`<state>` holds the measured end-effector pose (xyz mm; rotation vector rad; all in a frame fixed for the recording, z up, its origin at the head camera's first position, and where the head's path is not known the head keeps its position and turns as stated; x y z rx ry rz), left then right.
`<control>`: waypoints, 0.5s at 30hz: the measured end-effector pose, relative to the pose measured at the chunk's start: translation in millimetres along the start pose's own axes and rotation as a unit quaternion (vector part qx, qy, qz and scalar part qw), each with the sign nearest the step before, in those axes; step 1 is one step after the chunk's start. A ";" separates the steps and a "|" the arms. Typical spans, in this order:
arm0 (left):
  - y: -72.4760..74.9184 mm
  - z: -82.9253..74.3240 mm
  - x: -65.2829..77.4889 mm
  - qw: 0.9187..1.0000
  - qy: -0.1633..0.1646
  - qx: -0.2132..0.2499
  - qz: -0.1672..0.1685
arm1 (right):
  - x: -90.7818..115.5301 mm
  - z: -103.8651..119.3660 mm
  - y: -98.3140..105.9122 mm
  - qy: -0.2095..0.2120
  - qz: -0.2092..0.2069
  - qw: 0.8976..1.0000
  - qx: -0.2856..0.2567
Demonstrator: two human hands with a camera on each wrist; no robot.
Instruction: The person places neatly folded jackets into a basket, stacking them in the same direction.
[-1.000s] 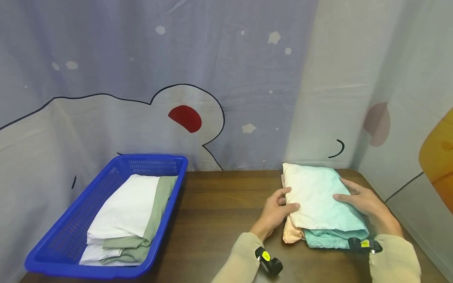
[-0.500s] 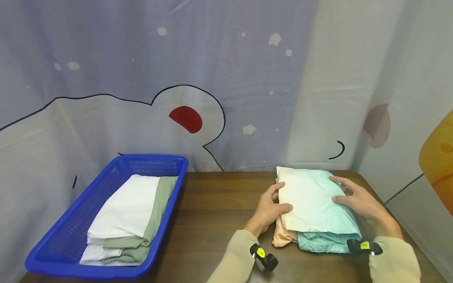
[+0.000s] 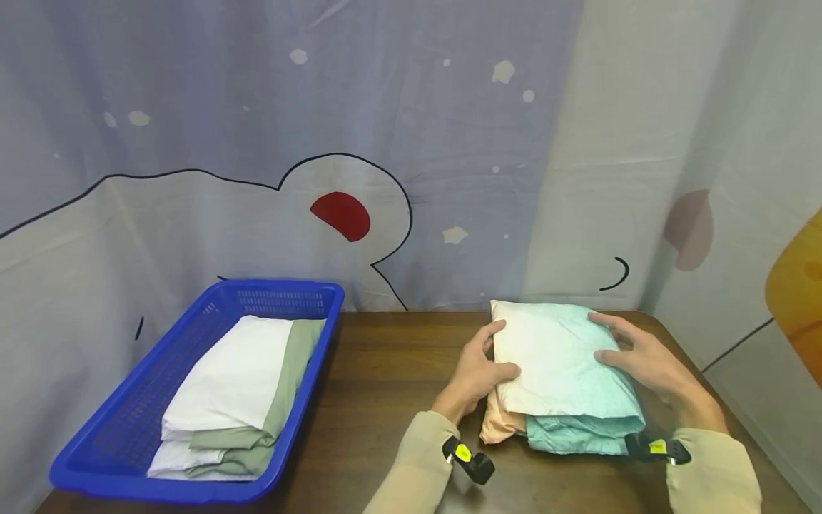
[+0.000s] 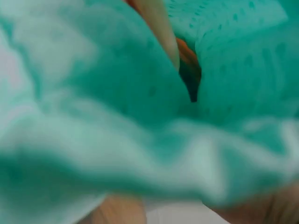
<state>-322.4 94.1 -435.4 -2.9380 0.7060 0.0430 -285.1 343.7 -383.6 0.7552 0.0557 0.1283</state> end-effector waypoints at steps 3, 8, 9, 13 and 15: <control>5.2 -9.7 1.0 1.000 -0.009 -0.013 0.001 | -1.1 10.2 2.0 0.013 -0.017 1.000 0.001; 17.6 -30.2 5.9 0.998 -0.044 -0.049 -0.016 | -1.1 31.2 5.9 0.045 -0.061 0.997 0.008; 20.8 -35.6 8.4 0.997 -0.051 -0.062 -0.023 | -1.1 35.8 5.7 0.051 -0.067 0.996 0.006; 33.0 -60.8 22.0 0.989 -0.068 -0.117 -0.052 | -2.6 55.5 3.4 0.072 -0.085 0.994 -0.018; 39.1 -73.4 29.0 0.985 -0.075 -0.140 -0.064 | -3.5 66.0 1.7 0.078 -0.092 0.992 -0.033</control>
Point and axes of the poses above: each hand's wrist, its own x-axis away from the middle knuckle, its own y-axis out of the back of the hand, z = x × y, the point moved 9 cm from there along -x, towards the middle knuckle, and after that the axes turned 5 degrees about z, right-handed, at the moved point
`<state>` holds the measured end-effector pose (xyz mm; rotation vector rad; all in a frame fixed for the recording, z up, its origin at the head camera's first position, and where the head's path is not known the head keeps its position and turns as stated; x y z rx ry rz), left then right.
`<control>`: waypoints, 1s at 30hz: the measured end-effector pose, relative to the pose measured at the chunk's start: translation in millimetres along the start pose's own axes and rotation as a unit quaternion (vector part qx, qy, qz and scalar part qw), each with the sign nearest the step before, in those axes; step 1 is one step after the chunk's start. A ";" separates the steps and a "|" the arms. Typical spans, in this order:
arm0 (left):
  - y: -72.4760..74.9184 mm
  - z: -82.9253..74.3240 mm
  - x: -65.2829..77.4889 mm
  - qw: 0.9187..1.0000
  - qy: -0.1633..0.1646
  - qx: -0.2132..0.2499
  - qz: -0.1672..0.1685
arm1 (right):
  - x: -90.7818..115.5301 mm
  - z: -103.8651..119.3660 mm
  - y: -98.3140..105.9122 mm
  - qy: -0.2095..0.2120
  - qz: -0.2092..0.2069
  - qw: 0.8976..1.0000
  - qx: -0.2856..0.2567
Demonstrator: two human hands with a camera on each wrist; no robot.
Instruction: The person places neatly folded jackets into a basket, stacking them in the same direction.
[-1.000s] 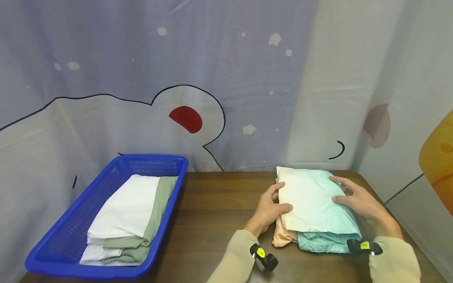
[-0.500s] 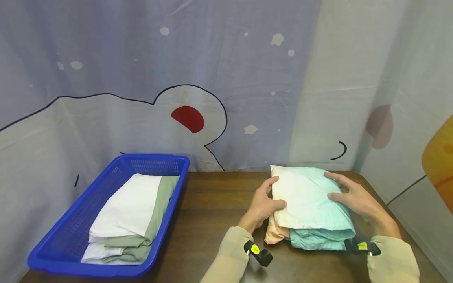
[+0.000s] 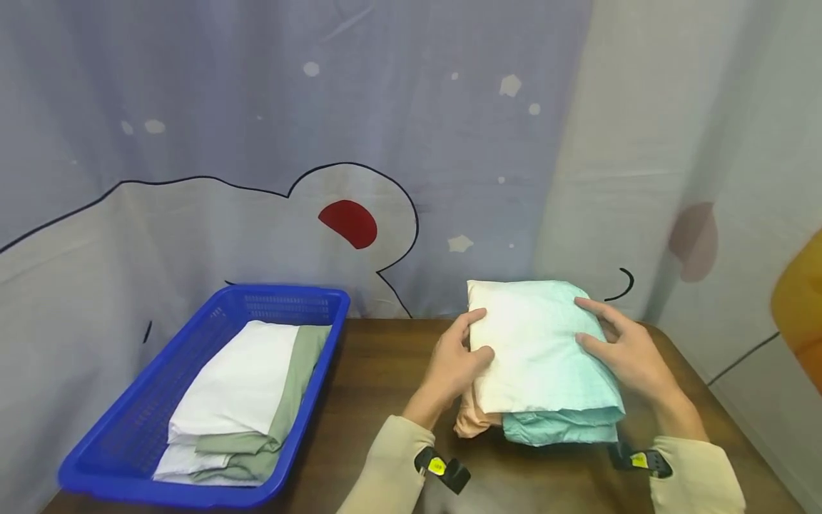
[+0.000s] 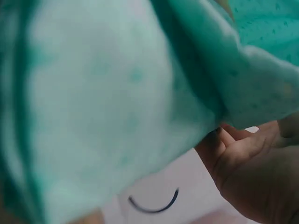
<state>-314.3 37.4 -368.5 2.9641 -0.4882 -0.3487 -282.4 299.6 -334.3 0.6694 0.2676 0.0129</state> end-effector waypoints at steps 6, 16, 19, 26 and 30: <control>30.5 -24.2 9.8 0.995 -0.013 -0.079 -0.058 | -7.7 35.7 -9.2 0.033 -0.002 0.999 -0.016; 79.4 -57.5 30.3 0.985 -0.025 -0.124 -0.119 | -27.6 79.7 -37.1 0.059 0.063 0.992 -0.091; 92.4 -67.3 34.9 0.983 -0.032 -0.135 -0.124 | -31.3 90.3 -44.6 0.061 0.073 0.990 -0.103; 130.0 -77.2 46.4 0.979 -0.026 -0.146 -0.136 | -44.1 116.6 -74.3 0.068 0.109 0.985 -0.112; 152.9 -81.2 53.3 0.974 -0.016 -0.177 -0.141 | -49.3 131.9 -92.7 0.074 0.130 0.982 -0.116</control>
Point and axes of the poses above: each hand's wrist, its own x-axis away from the middle knuckle, its own y-axis out of the back of the hand, z = x × y, the point moved 9 cm from there along -x, towards the middle knuckle, and after that the axes turned 5 degrees about z, right-handed, at the moved point
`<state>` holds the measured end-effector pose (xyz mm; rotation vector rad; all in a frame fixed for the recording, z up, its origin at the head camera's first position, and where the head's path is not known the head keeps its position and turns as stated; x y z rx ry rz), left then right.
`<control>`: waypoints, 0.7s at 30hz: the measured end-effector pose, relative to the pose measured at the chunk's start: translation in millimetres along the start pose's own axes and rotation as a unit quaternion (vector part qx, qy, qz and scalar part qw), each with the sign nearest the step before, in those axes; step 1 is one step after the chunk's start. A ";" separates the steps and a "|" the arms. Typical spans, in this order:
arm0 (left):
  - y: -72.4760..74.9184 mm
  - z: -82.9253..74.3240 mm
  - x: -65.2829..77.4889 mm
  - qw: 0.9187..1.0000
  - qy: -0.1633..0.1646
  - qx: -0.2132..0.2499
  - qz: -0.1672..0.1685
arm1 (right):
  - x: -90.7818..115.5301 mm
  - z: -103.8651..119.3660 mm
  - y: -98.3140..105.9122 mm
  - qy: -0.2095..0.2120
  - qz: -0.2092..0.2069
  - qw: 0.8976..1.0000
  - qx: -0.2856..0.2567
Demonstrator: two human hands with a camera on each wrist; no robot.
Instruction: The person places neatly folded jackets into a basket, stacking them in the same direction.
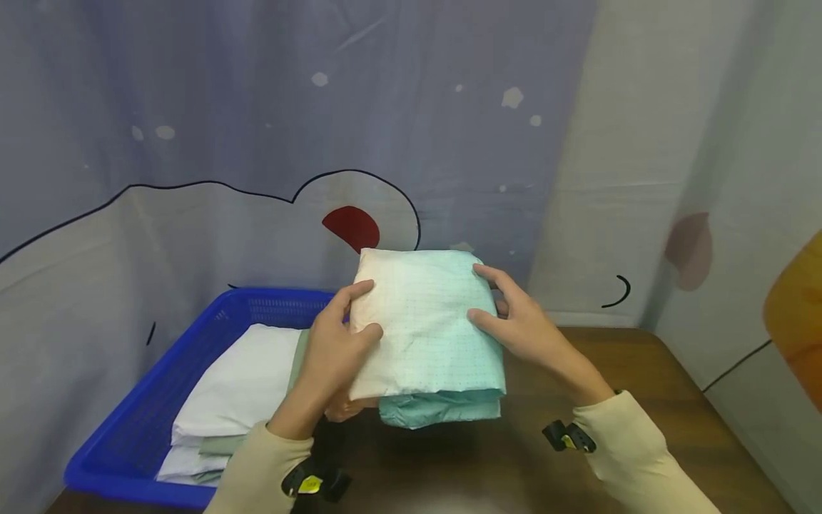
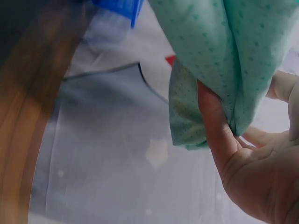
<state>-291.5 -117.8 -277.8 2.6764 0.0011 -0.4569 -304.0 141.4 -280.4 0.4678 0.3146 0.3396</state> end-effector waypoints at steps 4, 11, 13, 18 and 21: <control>23.5 3.8 -0.2 1.000 0.009 -0.026 0.005 | -11.5 9.1 -18.8 0.004 0.019 1.000 -0.001; 58.8 7.6 -5.2 0.998 0.013 -0.062 0.013 | -32.7 25.3 -44.7 0.020 0.024 0.999 0.003; 69.0 8.6 -6.4 0.997 0.016 -0.074 0.015 | -38.6 29.6 -52.6 0.024 0.028 0.999 0.001; 95.7 11.2 -9.4 0.995 0.015 -0.095 0.028 | -53.0 39.1 -72.3 0.024 0.035 0.999 0.005; 109.2 13.3 -12.3 0.993 0.010 -0.109 0.038 | -61.0 44.3 -81.8 0.026 0.031 0.999 0.019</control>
Point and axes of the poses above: each hand's wrist, its own x-axis away from the middle knuckle, its own y-axis out of the back of the hand, z = x × y, the point moved 9 cm from there along -x, towards the middle knuckle, and after that the axes turned 5 degrees about z, right-handed, at the moved point
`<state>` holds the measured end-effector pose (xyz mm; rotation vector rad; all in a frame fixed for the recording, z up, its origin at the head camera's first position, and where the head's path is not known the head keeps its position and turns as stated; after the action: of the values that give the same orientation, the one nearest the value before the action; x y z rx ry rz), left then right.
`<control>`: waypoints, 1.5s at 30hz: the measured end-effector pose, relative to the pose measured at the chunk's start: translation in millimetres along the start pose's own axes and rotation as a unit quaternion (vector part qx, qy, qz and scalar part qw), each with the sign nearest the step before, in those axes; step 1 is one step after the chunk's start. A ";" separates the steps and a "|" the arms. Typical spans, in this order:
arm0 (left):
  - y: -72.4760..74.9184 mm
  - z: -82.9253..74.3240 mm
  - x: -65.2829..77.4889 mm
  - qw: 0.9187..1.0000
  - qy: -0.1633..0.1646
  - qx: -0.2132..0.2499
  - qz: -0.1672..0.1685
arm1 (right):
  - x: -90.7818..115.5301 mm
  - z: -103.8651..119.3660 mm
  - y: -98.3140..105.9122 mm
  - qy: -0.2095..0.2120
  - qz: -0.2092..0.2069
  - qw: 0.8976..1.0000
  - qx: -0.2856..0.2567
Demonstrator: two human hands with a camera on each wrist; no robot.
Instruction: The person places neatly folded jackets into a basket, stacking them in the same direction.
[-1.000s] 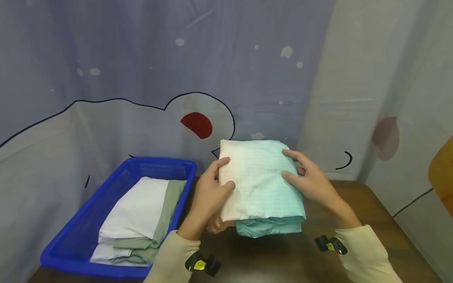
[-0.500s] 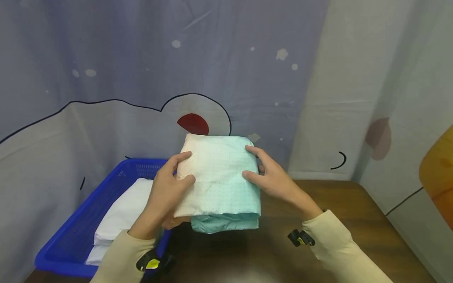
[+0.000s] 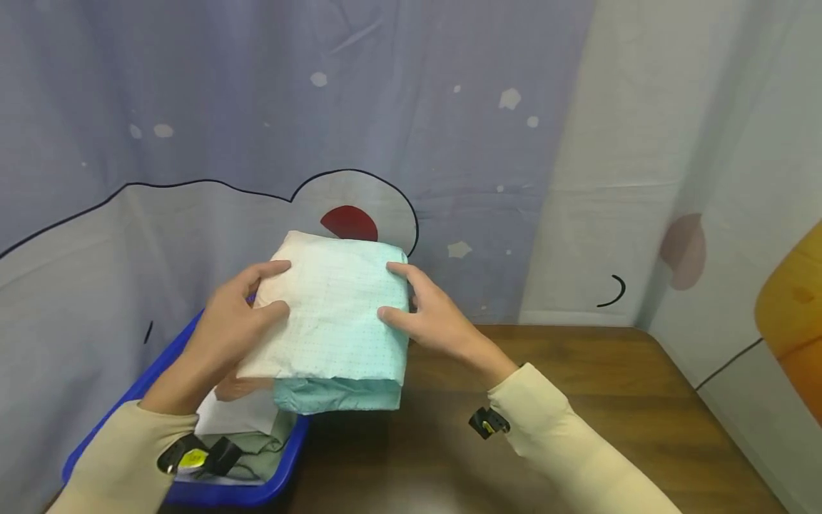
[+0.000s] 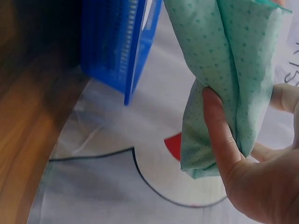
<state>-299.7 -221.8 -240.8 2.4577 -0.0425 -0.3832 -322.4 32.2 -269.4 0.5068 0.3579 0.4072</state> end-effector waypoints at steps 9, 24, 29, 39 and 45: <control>27.0 18.8 -8.9 0.998 -0.010 -0.038 0.044 | -20.6 6.9 -27.5 -0.013 0.002 1.000 -0.006; 59.2 78.7 -11.1 0.992 0.008 -0.037 0.117 | -34.2 5.1 -89.2 -0.041 0.030 0.995 -0.084; 65.8 93.7 -4.1 0.991 0.009 -0.037 0.131 | -36.7 3.3 -109.6 -0.047 0.039 0.994 -0.089; 69.3 115.3 3.2 0.987 0.015 -0.075 0.141 | -41.1 -3.3 -135.8 -0.070 0.037 0.994 -0.073; 69.4 121.5 6.6 0.985 0.004 -0.108 0.133 | -42.5 -7.4 -147.0 -0.087 0.042 0.993 -0.064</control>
<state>-323.4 -350.1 -291.8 2.2023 -0.3069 -0.2456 -320.3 -101.7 -343.9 0.4302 0.1414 0.4604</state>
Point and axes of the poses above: each hand's wrist, its own x-axis away from the middle knuckle, its own y-axis out of the back of the hand, z = x × y, the point moved 9 cm from there along -x, towards the middle knuckle, and after that the axes turned 5 degrees about z, right-handed, at the moved point
